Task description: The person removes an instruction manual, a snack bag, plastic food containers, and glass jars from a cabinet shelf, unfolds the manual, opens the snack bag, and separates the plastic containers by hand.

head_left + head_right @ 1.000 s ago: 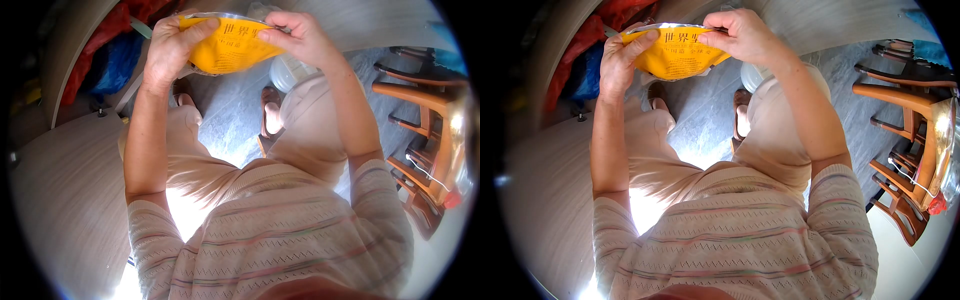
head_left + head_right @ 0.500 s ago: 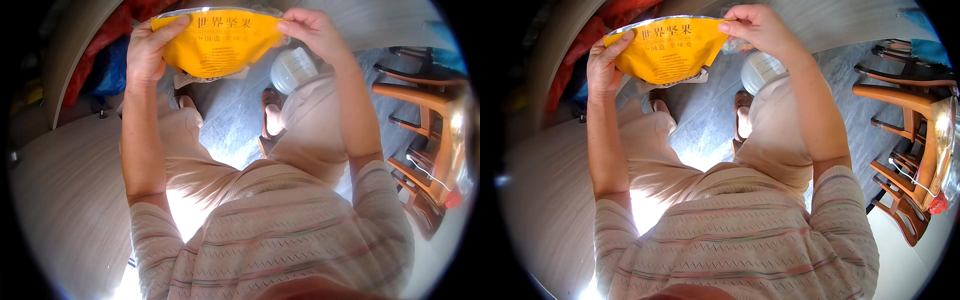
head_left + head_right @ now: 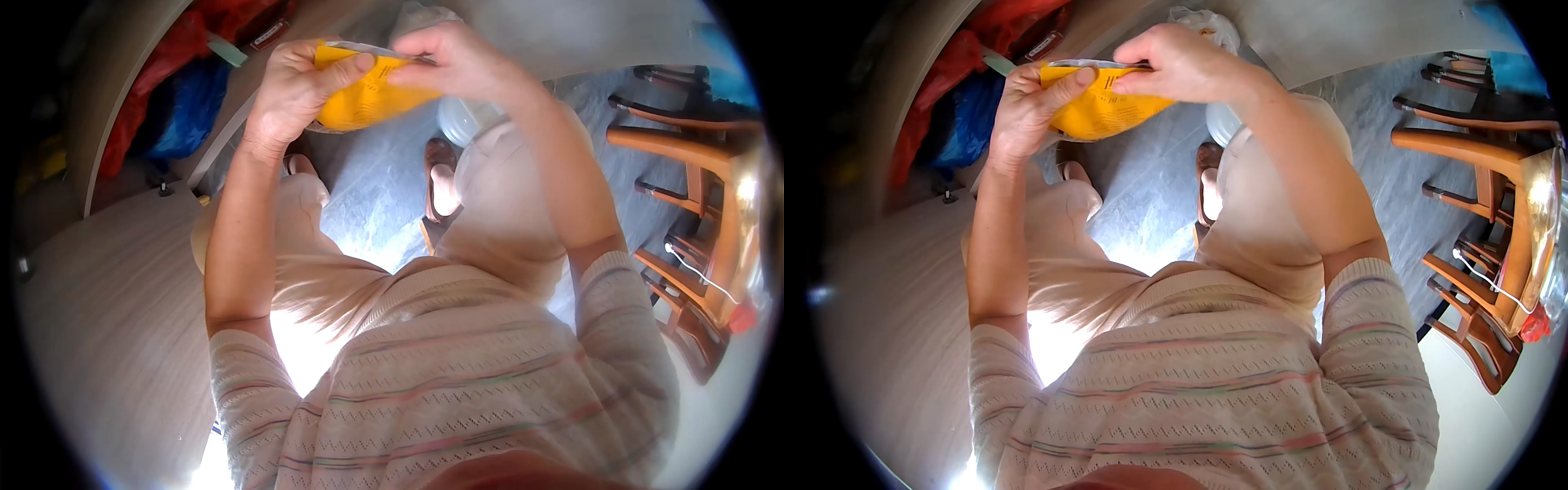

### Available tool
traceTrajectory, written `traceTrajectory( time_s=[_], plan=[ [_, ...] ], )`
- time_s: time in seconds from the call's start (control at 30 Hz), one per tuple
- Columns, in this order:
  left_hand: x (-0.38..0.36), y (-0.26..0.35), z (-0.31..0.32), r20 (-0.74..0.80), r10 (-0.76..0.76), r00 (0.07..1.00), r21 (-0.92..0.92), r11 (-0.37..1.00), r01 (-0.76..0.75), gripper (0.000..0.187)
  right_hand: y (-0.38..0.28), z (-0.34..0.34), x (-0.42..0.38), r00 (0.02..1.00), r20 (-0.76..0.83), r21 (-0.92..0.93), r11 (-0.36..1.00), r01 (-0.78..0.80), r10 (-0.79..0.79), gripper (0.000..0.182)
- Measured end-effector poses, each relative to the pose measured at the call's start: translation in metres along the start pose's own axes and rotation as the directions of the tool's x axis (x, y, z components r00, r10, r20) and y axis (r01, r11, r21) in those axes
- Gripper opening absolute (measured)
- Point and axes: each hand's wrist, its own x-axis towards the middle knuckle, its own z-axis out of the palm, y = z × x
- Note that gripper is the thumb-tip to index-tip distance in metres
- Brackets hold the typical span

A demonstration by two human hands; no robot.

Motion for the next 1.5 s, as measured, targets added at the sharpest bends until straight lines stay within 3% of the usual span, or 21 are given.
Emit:
traceTrajectory(
  time_s=[0.07, 0.17, 0.37, 0.5, 0.6, 0.7, 0.9, 1.0, 1.2, 1.27, 1.3, 1.33, 1.37, 1.4, 1.43, 1.5],
  plan=[
    [0.000, 0.002, 0.006, -0.030, 0.054, 0.998, -0.066, 0.996, -0.056, 0.017, -0.004, 0.003, -0.002, 0.994, -0.106, 0.038, 0.999, 0.015, -0.011, 0.020],
    [0.002, 0.003, -0.004, -0.004, 0.233, 0.972, 0.102, 0.967, -0.232, 0.014, -0.005, 0.003, -0.004, 0.991, -0.134, 0.062, 0.998, -0.002, 0.010, 0.019],
    [0.001, 0.006, -0.007, 0.028, 0.160, 0.987, 0.027, 0.987, -0.161, 0.012, -0.003, 0.003, -0.007, 0.991, -0.125, 0.223, 0.974, -0.024, 0.053, 0.018],
    [0.001, 0.007, -0.007, -0.035, 0.127, 0.991, -0.025, 0.991, -0.128, 0.015, -0.001, 0.001, -0.009, 0.987, -0.112, 0.293, 0.953, -0.076, 0.113, 0.020],
    [0.001, 0.003, -0.011, -0.091, 0.170, 0.981, 0.013, 0.985, -0.170, 0.018, 0.006, -0.007, -0.013, 0.988, -0.068, 0.137, 0.982, -0.132, 0.142, 0.016],
    [0.001, 0.004, -0.016, -0.077, 0.222, 0.972, 0.050, 0.975, -0.219, 0.017, 0.005, -0.007, -0.019, 0.986, -0.159, 0.048, 0.998, -0.038, 0.045, 0.019],
    [0.002, 0.004, -0.018, -0.037, 0.205, 0.978, 0.091, 0.975, -0.201, 0.018, -0.002, -0.009, -0.026, 0.979, -0.185, 0.064, 0.995, -0.074, 0.085, 0.016],
    [-0.001, 0.007, -0.014, -0.010, 0.129, 0.992, 0.043, 0.991, -0.128, 0.019, -0.001, -0.007, -0.030, 0.982, -0.085, 0.164, 0.974, -0.154, 0.170, 0.018],
    [0.002, 0.001, -0.005, 0.093, 0.145, 0.985, 0.249, 0.954, -0.164, 0.020, 0.014, 0.003, -0.024, 0.997, -0.026, 0.033, 0.996, -0.078, 0.079, 0.021],
    [0.005, 0.001, 0.009, 0.159, 0.158, 0.975, 0.442, 0.871, -0.213, 0.018, 0.005, 0.010, -0.020, 0.998, -0.058, 0.065, 0.998, -0.023, 0.027, 0.021],
    [0.005, 0.005, 0.015, 0.224, 0.176, 0.958, 0.562, 0.780, -0.275, 0.015, 0.011, 0.018, -0.016, 0.989, -0.131, 0.141, 0.986, 0.092, -0.074, 0.019],
    [0.008, -0.002, 0.016, 0.238, 0.245, 0.940, 0.491, 0.805, -0.334, 0.011, 0.004, 0.017, -0.019, 0.983, -0.173, 0.089, 0.992, 0.085, -0.068, 0.018],
    [0.006, -0.005, 0.017, 0.182, 0.216, 0.959, 0.371, 0.889, -0.270, 0.009, 0.010, 0.021, -0.020, 0.968, -0.211, 0.051, 0.987, 0.152, -0.138, 0.017],
    [0.007, -0.007, 0.013, 0.108, 0.191, 0.976, 0.300, 0.929, -0.215, 0.011, 0.002, 0.014, -0.025, 0.981, -0.175, 0.012, 0.996, 0.090, -0.086, 0.019],
    [0.008, -0.001, 0.011, 0.101, 0.207, 0.973, 0.238, 0.945, -0.226, 0.015, 0.012, 0.015, -0.024, 0.964, -0.204, -0.045, 0.986, 0.164, -0.169, 0.023],
    [0.013, 0.002, 0.010, 0.118, 0.253, 0.960, 0.208, 0.939, -0.273, 0.023, 0.012, 0.008, -0.028, 0.966, -0.214, -0.012, 0.989, 0.145, -0.145, 0.027]
  ],
)
